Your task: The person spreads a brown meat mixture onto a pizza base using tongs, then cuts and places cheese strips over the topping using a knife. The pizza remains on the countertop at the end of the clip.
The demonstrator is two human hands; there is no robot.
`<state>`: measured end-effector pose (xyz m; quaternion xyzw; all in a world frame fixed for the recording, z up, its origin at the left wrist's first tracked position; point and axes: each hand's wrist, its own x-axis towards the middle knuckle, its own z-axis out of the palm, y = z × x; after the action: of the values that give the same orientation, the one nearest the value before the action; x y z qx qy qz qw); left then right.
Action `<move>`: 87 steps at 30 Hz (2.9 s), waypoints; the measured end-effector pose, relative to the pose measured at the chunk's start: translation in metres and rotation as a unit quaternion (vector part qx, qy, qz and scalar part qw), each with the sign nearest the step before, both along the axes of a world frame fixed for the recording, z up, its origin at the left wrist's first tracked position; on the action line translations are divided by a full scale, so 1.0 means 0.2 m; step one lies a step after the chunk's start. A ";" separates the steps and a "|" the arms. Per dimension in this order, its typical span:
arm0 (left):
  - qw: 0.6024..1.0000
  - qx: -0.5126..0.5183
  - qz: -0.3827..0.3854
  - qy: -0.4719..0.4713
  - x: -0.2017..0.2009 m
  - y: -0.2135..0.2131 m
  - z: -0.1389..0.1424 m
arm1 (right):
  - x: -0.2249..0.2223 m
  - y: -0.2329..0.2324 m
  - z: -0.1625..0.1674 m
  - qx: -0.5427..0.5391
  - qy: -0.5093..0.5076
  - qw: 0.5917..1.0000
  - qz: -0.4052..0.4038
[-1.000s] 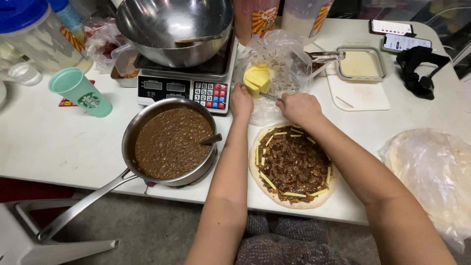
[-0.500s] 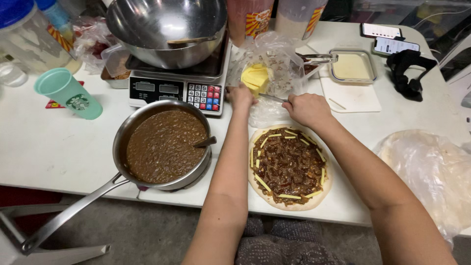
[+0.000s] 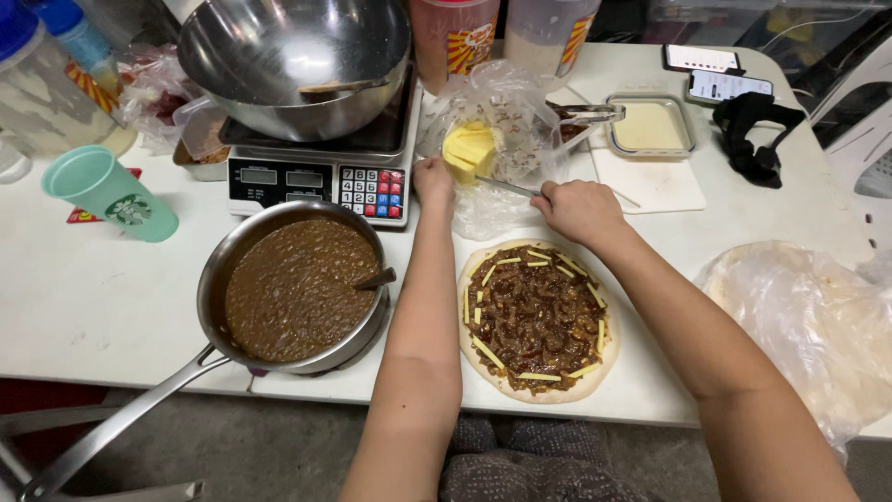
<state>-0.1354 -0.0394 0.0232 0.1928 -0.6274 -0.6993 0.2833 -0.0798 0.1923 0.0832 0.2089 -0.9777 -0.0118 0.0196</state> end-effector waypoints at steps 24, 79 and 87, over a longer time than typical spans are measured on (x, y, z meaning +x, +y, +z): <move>0.939 -0.337 0.003 -0.070 0.06 0.02 -0.05 | -0.01 0.12 0.02 0.034 -0.034 0.998 -0.046; 0.910 -0.369 -0.046 -0.183 0.21 0.06 0.06 | 0.00 0.18 0.05 -0.028 -0.103 0.993 -0.059; 0.902 -0.425 0.007 -0.074 0.18 0.02 -0.07 | 0.07 0.18 0.16 0.042 -0.049 0.997 -0.036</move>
<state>-0.0985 -0.0360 0.0101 0.1094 -0.8828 -0.3476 0.2965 -0.0661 0.2275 0.1151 0.1749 -0.9829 -0.0434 -0.0376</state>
